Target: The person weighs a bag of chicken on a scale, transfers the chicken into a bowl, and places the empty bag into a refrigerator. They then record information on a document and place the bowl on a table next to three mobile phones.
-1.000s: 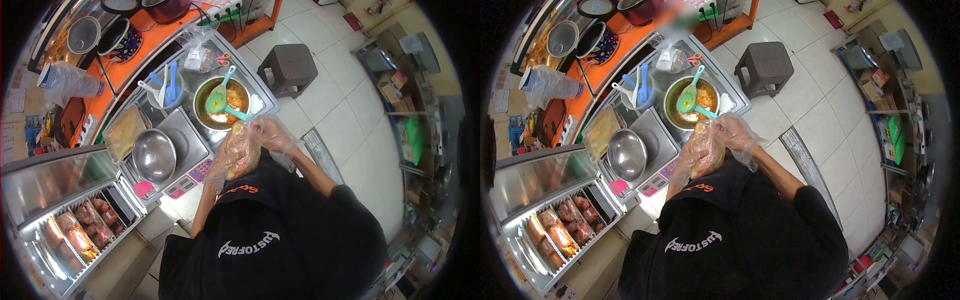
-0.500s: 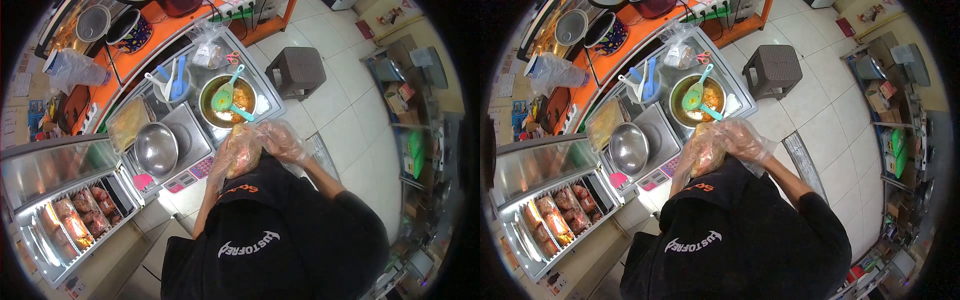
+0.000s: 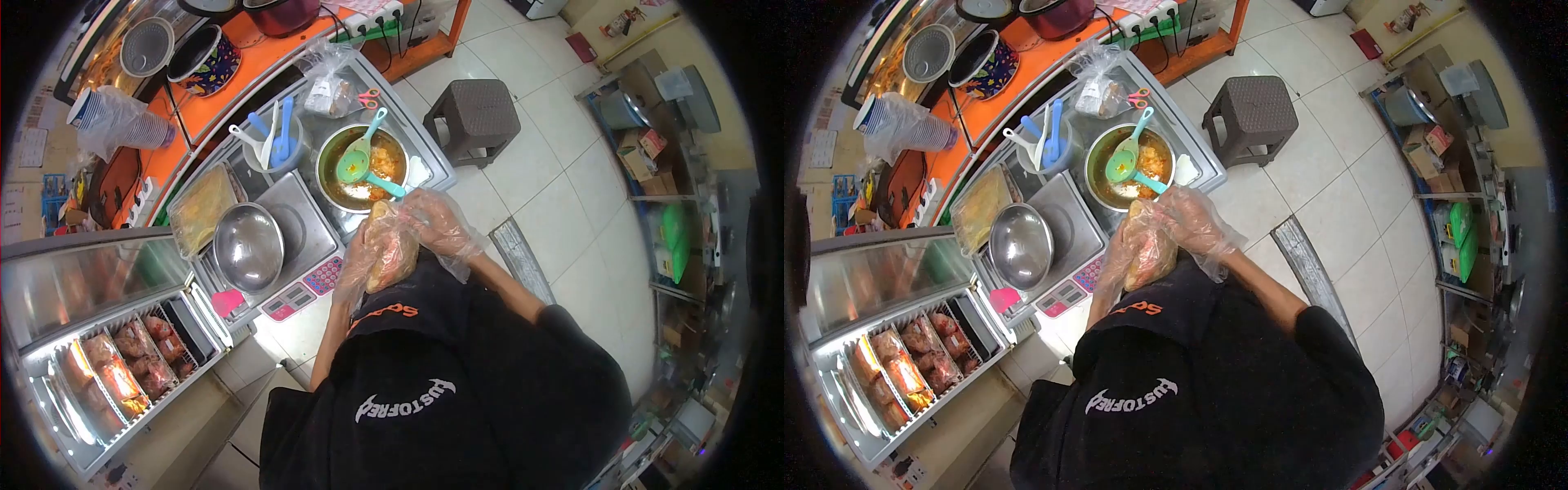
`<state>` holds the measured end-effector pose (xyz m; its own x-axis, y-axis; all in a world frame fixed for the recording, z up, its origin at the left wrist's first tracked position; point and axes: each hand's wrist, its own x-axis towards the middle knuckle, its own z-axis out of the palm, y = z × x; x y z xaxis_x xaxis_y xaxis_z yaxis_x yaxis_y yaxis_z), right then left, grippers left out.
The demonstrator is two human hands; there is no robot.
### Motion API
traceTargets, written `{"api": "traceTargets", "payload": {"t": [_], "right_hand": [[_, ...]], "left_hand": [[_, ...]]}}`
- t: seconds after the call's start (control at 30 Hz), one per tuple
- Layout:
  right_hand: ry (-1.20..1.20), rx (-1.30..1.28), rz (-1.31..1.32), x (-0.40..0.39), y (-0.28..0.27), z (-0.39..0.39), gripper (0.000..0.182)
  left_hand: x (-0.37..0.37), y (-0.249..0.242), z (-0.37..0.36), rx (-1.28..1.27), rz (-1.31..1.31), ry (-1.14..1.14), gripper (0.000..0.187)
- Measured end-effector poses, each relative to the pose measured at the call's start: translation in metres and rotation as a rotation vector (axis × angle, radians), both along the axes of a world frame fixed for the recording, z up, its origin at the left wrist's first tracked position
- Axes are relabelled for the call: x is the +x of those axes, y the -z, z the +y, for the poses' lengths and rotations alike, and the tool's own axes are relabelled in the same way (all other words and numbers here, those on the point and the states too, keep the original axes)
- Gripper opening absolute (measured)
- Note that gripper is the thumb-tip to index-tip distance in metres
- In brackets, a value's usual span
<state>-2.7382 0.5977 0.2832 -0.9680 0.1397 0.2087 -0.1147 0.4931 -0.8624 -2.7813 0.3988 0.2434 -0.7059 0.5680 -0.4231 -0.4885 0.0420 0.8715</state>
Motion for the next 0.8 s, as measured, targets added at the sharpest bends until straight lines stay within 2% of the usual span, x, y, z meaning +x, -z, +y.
{"api": "traceTargets", "payload": {"t": [0.13,0.2,0.3,0.33,0.37,0.43,0.47,0.53,0.57,0.63,0.67,0.7,0.73,0.77,0.8], "right_hand": [[-0.108,0.052,-0.061,0.013,0.002,0.008,0.022],[-0.148,-0.507,-0.438,0.015,-0.015,0.012,0.018],[-0.260,-0.587,-0.571,0.015,-0.039,0.026,0.020],[-0.367,-0.202,-0.509,0.015,-0.033,0.035,0.025],[-0.367,-0.199,-0.509,0.017,-0.038,0.032,0.025],[-0.454,-0.086,-0.240,0.026,-0.049,0.022,0.033],[-0.457,-0.072,-0.245,0.027,-0.053,0.019,0.033],[-0.335,0.135,-0.556,0.026,-0.058,0.010,0.039],[-0.342,0.141,-0.559,0.032,-0.051,0.004,0.039],[-0.129,0.108,-0.437,0.042,-0.026,-0.004,0.037],[-0.092,0.125,-0.480,0.044,-0.031,-0.005,0.040],[-0.089,0.121,-0.488,0.045,-0.045,-0.006,0.040],[-0.120,0.154,-0.666,0.043,-0.062,-0.004,0.042],[-0.150,0.187,-0.846,0.042,-0.070,0.000,0.044],[-0.148,0.189,-0.853,0.045,-0.063,0.007,0.044]], "left_hand": [[0.004,-0.029,0.001,-0.025,-0.049,0.001,0.052],[0.011,-0.026,-0.002,0.044,-0.020,-0.005,0.052],[0.015,-0.024,-0.004,0.089,0.030,0.020,0.054],[0.016,-0.023,-0.004,0.063,0.051,0.058,0.055],[0.014,-0.025,-0.003,0.065,0.052,0.057,0.055],[0.013,-0.026,0.000,0.016,0.000,0.083,0.056],[0.014,-0.018,0.000,0.030,-0.001,0.079,0.056],[0.013,0.006,-0.002,-0.024,0.037,0.060,0.058],[0.014,0.000,0.002,-0.019,0.034,0.052,0.058],[0.010,-0.023,0.012,0.013,0.024,0.181,0.062],[0.008,-0.029,0.013,0.012,0.018,0.180,0.062],[0.007,-0.033,0.014,-0.087,0.035,0.264,0.059],[0.006,-0.034,0.017,-0.180,0.053,0.349,0.056],[0.007,-0.032,0.018,-0.175,0.045,0.353,0.056],[0.006,-0.030,0.018,-0.166,0.074,0.372,0.056]]}}
